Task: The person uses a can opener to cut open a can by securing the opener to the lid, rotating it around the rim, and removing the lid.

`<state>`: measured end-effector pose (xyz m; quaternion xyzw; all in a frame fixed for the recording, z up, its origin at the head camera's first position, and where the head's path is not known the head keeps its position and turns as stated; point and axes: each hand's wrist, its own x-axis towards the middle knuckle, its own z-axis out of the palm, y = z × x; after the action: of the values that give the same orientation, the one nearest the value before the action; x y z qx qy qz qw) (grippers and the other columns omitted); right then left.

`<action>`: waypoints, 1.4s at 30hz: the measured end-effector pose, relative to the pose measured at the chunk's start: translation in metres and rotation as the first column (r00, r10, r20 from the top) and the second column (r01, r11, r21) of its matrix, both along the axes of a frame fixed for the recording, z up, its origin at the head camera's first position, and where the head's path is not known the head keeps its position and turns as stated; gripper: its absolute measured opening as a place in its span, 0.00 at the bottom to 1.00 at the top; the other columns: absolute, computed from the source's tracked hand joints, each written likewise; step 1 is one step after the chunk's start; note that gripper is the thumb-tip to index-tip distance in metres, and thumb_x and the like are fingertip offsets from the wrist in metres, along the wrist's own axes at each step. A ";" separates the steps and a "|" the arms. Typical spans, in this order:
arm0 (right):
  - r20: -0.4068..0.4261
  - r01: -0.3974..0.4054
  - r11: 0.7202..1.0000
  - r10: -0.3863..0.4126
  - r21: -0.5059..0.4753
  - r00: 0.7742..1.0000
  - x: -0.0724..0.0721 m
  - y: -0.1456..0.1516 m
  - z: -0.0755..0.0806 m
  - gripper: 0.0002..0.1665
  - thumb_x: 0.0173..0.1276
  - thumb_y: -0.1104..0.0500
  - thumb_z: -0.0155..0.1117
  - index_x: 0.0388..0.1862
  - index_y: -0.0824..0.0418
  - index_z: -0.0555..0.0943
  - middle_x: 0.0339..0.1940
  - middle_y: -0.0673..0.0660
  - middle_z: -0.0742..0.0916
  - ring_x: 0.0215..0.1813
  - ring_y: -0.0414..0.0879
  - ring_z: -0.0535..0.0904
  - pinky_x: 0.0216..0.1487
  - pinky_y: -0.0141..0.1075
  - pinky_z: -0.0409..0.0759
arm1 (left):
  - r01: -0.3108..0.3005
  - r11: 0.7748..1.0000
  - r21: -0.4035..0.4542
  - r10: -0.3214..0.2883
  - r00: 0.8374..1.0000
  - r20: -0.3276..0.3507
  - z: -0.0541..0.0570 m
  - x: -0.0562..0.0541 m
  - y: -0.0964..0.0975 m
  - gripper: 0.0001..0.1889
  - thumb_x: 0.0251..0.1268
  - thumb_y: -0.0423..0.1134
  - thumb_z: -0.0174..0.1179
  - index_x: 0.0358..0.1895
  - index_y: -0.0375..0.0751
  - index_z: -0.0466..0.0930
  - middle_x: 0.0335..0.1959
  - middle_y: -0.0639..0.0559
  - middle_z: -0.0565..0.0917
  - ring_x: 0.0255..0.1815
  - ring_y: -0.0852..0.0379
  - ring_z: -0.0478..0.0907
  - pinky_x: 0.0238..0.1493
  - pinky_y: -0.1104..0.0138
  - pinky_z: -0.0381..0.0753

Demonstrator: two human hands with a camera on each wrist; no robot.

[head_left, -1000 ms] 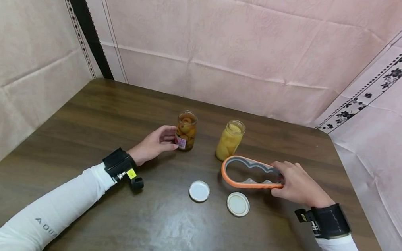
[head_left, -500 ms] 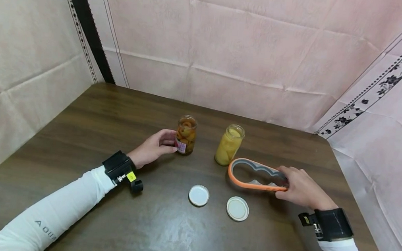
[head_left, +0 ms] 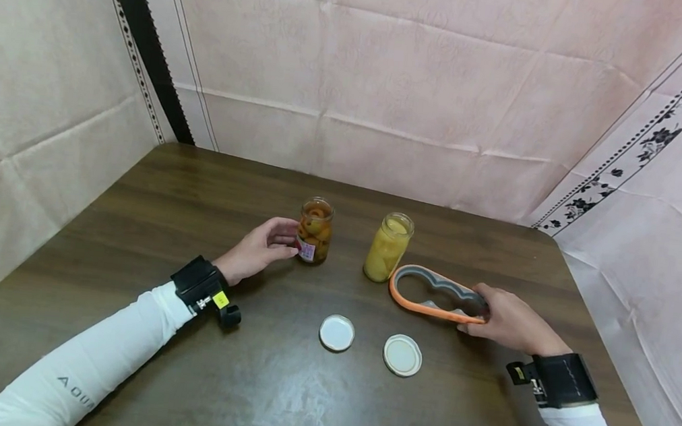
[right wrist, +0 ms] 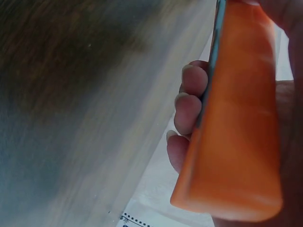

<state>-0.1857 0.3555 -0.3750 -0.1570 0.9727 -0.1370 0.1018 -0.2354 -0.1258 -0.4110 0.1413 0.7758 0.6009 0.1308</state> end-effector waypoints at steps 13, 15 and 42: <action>-0.071 -0.020 0.999 0.018 -0.030 0.997 -0.002 0.002 -0.004 0.40 0.54 0.40 0.79 0.54 0.65 0.77 0.38 0.54 0.79 0.35 0.44 0.73 0.34 0.34 0.70 | 0.003 1.000 -0.019 -0.003 1.000 -0.012 0.001 -0.003 0.000 0.29 0.75 0.37 0.59 0.74 0.42 0.61 0.73 0.40 0.68 0.74 0.40 0.67 0.74 0.45 0.68; -0.086 -0.019 1.000 0.017 -0.016 0.996 -0.002 0.002 -0.006 0.40 0.53 0.39 0.80 0.53 0.65 0.78 0.40 0.54 0.80 0.38 0.45 0.73 0.37 0.36 0.71 | 0.002 1.000 -0.020 -0.002 1.000 -0.014 0.000 -0.003 0.000 0.29 0.75 0.38 0.59 0.74 0.43 0.61 0.73 0.40 0.68 0.74 0.41 0.68 0.74 0.45 0.68; 0.001 0.020 0.999 -0.020 0.046 1.000 -0.003 -0.002 -0.004 0.48 0.56 0.36 0.77 0.62 0.69 0.78 0.51 0.61 0.81 0.47 0.52 0.75 0.48 0.47 0.79 | 0.004 0.998 -0.062 -0.005 1.000 -0.010 0.000 0.000 0.000 0.29 0.74 0.39 0.60 0.74 0.44 0.62 0.72 0.41 0.69 0.73 0.41 0.68 0.73 0.45 0.69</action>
<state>-0.1890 0.3532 -0.3791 -0.1450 0.9771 -0.1156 0.1047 -0.2352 -0.1254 -0.4105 0.1419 0.7944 0.5755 0.1328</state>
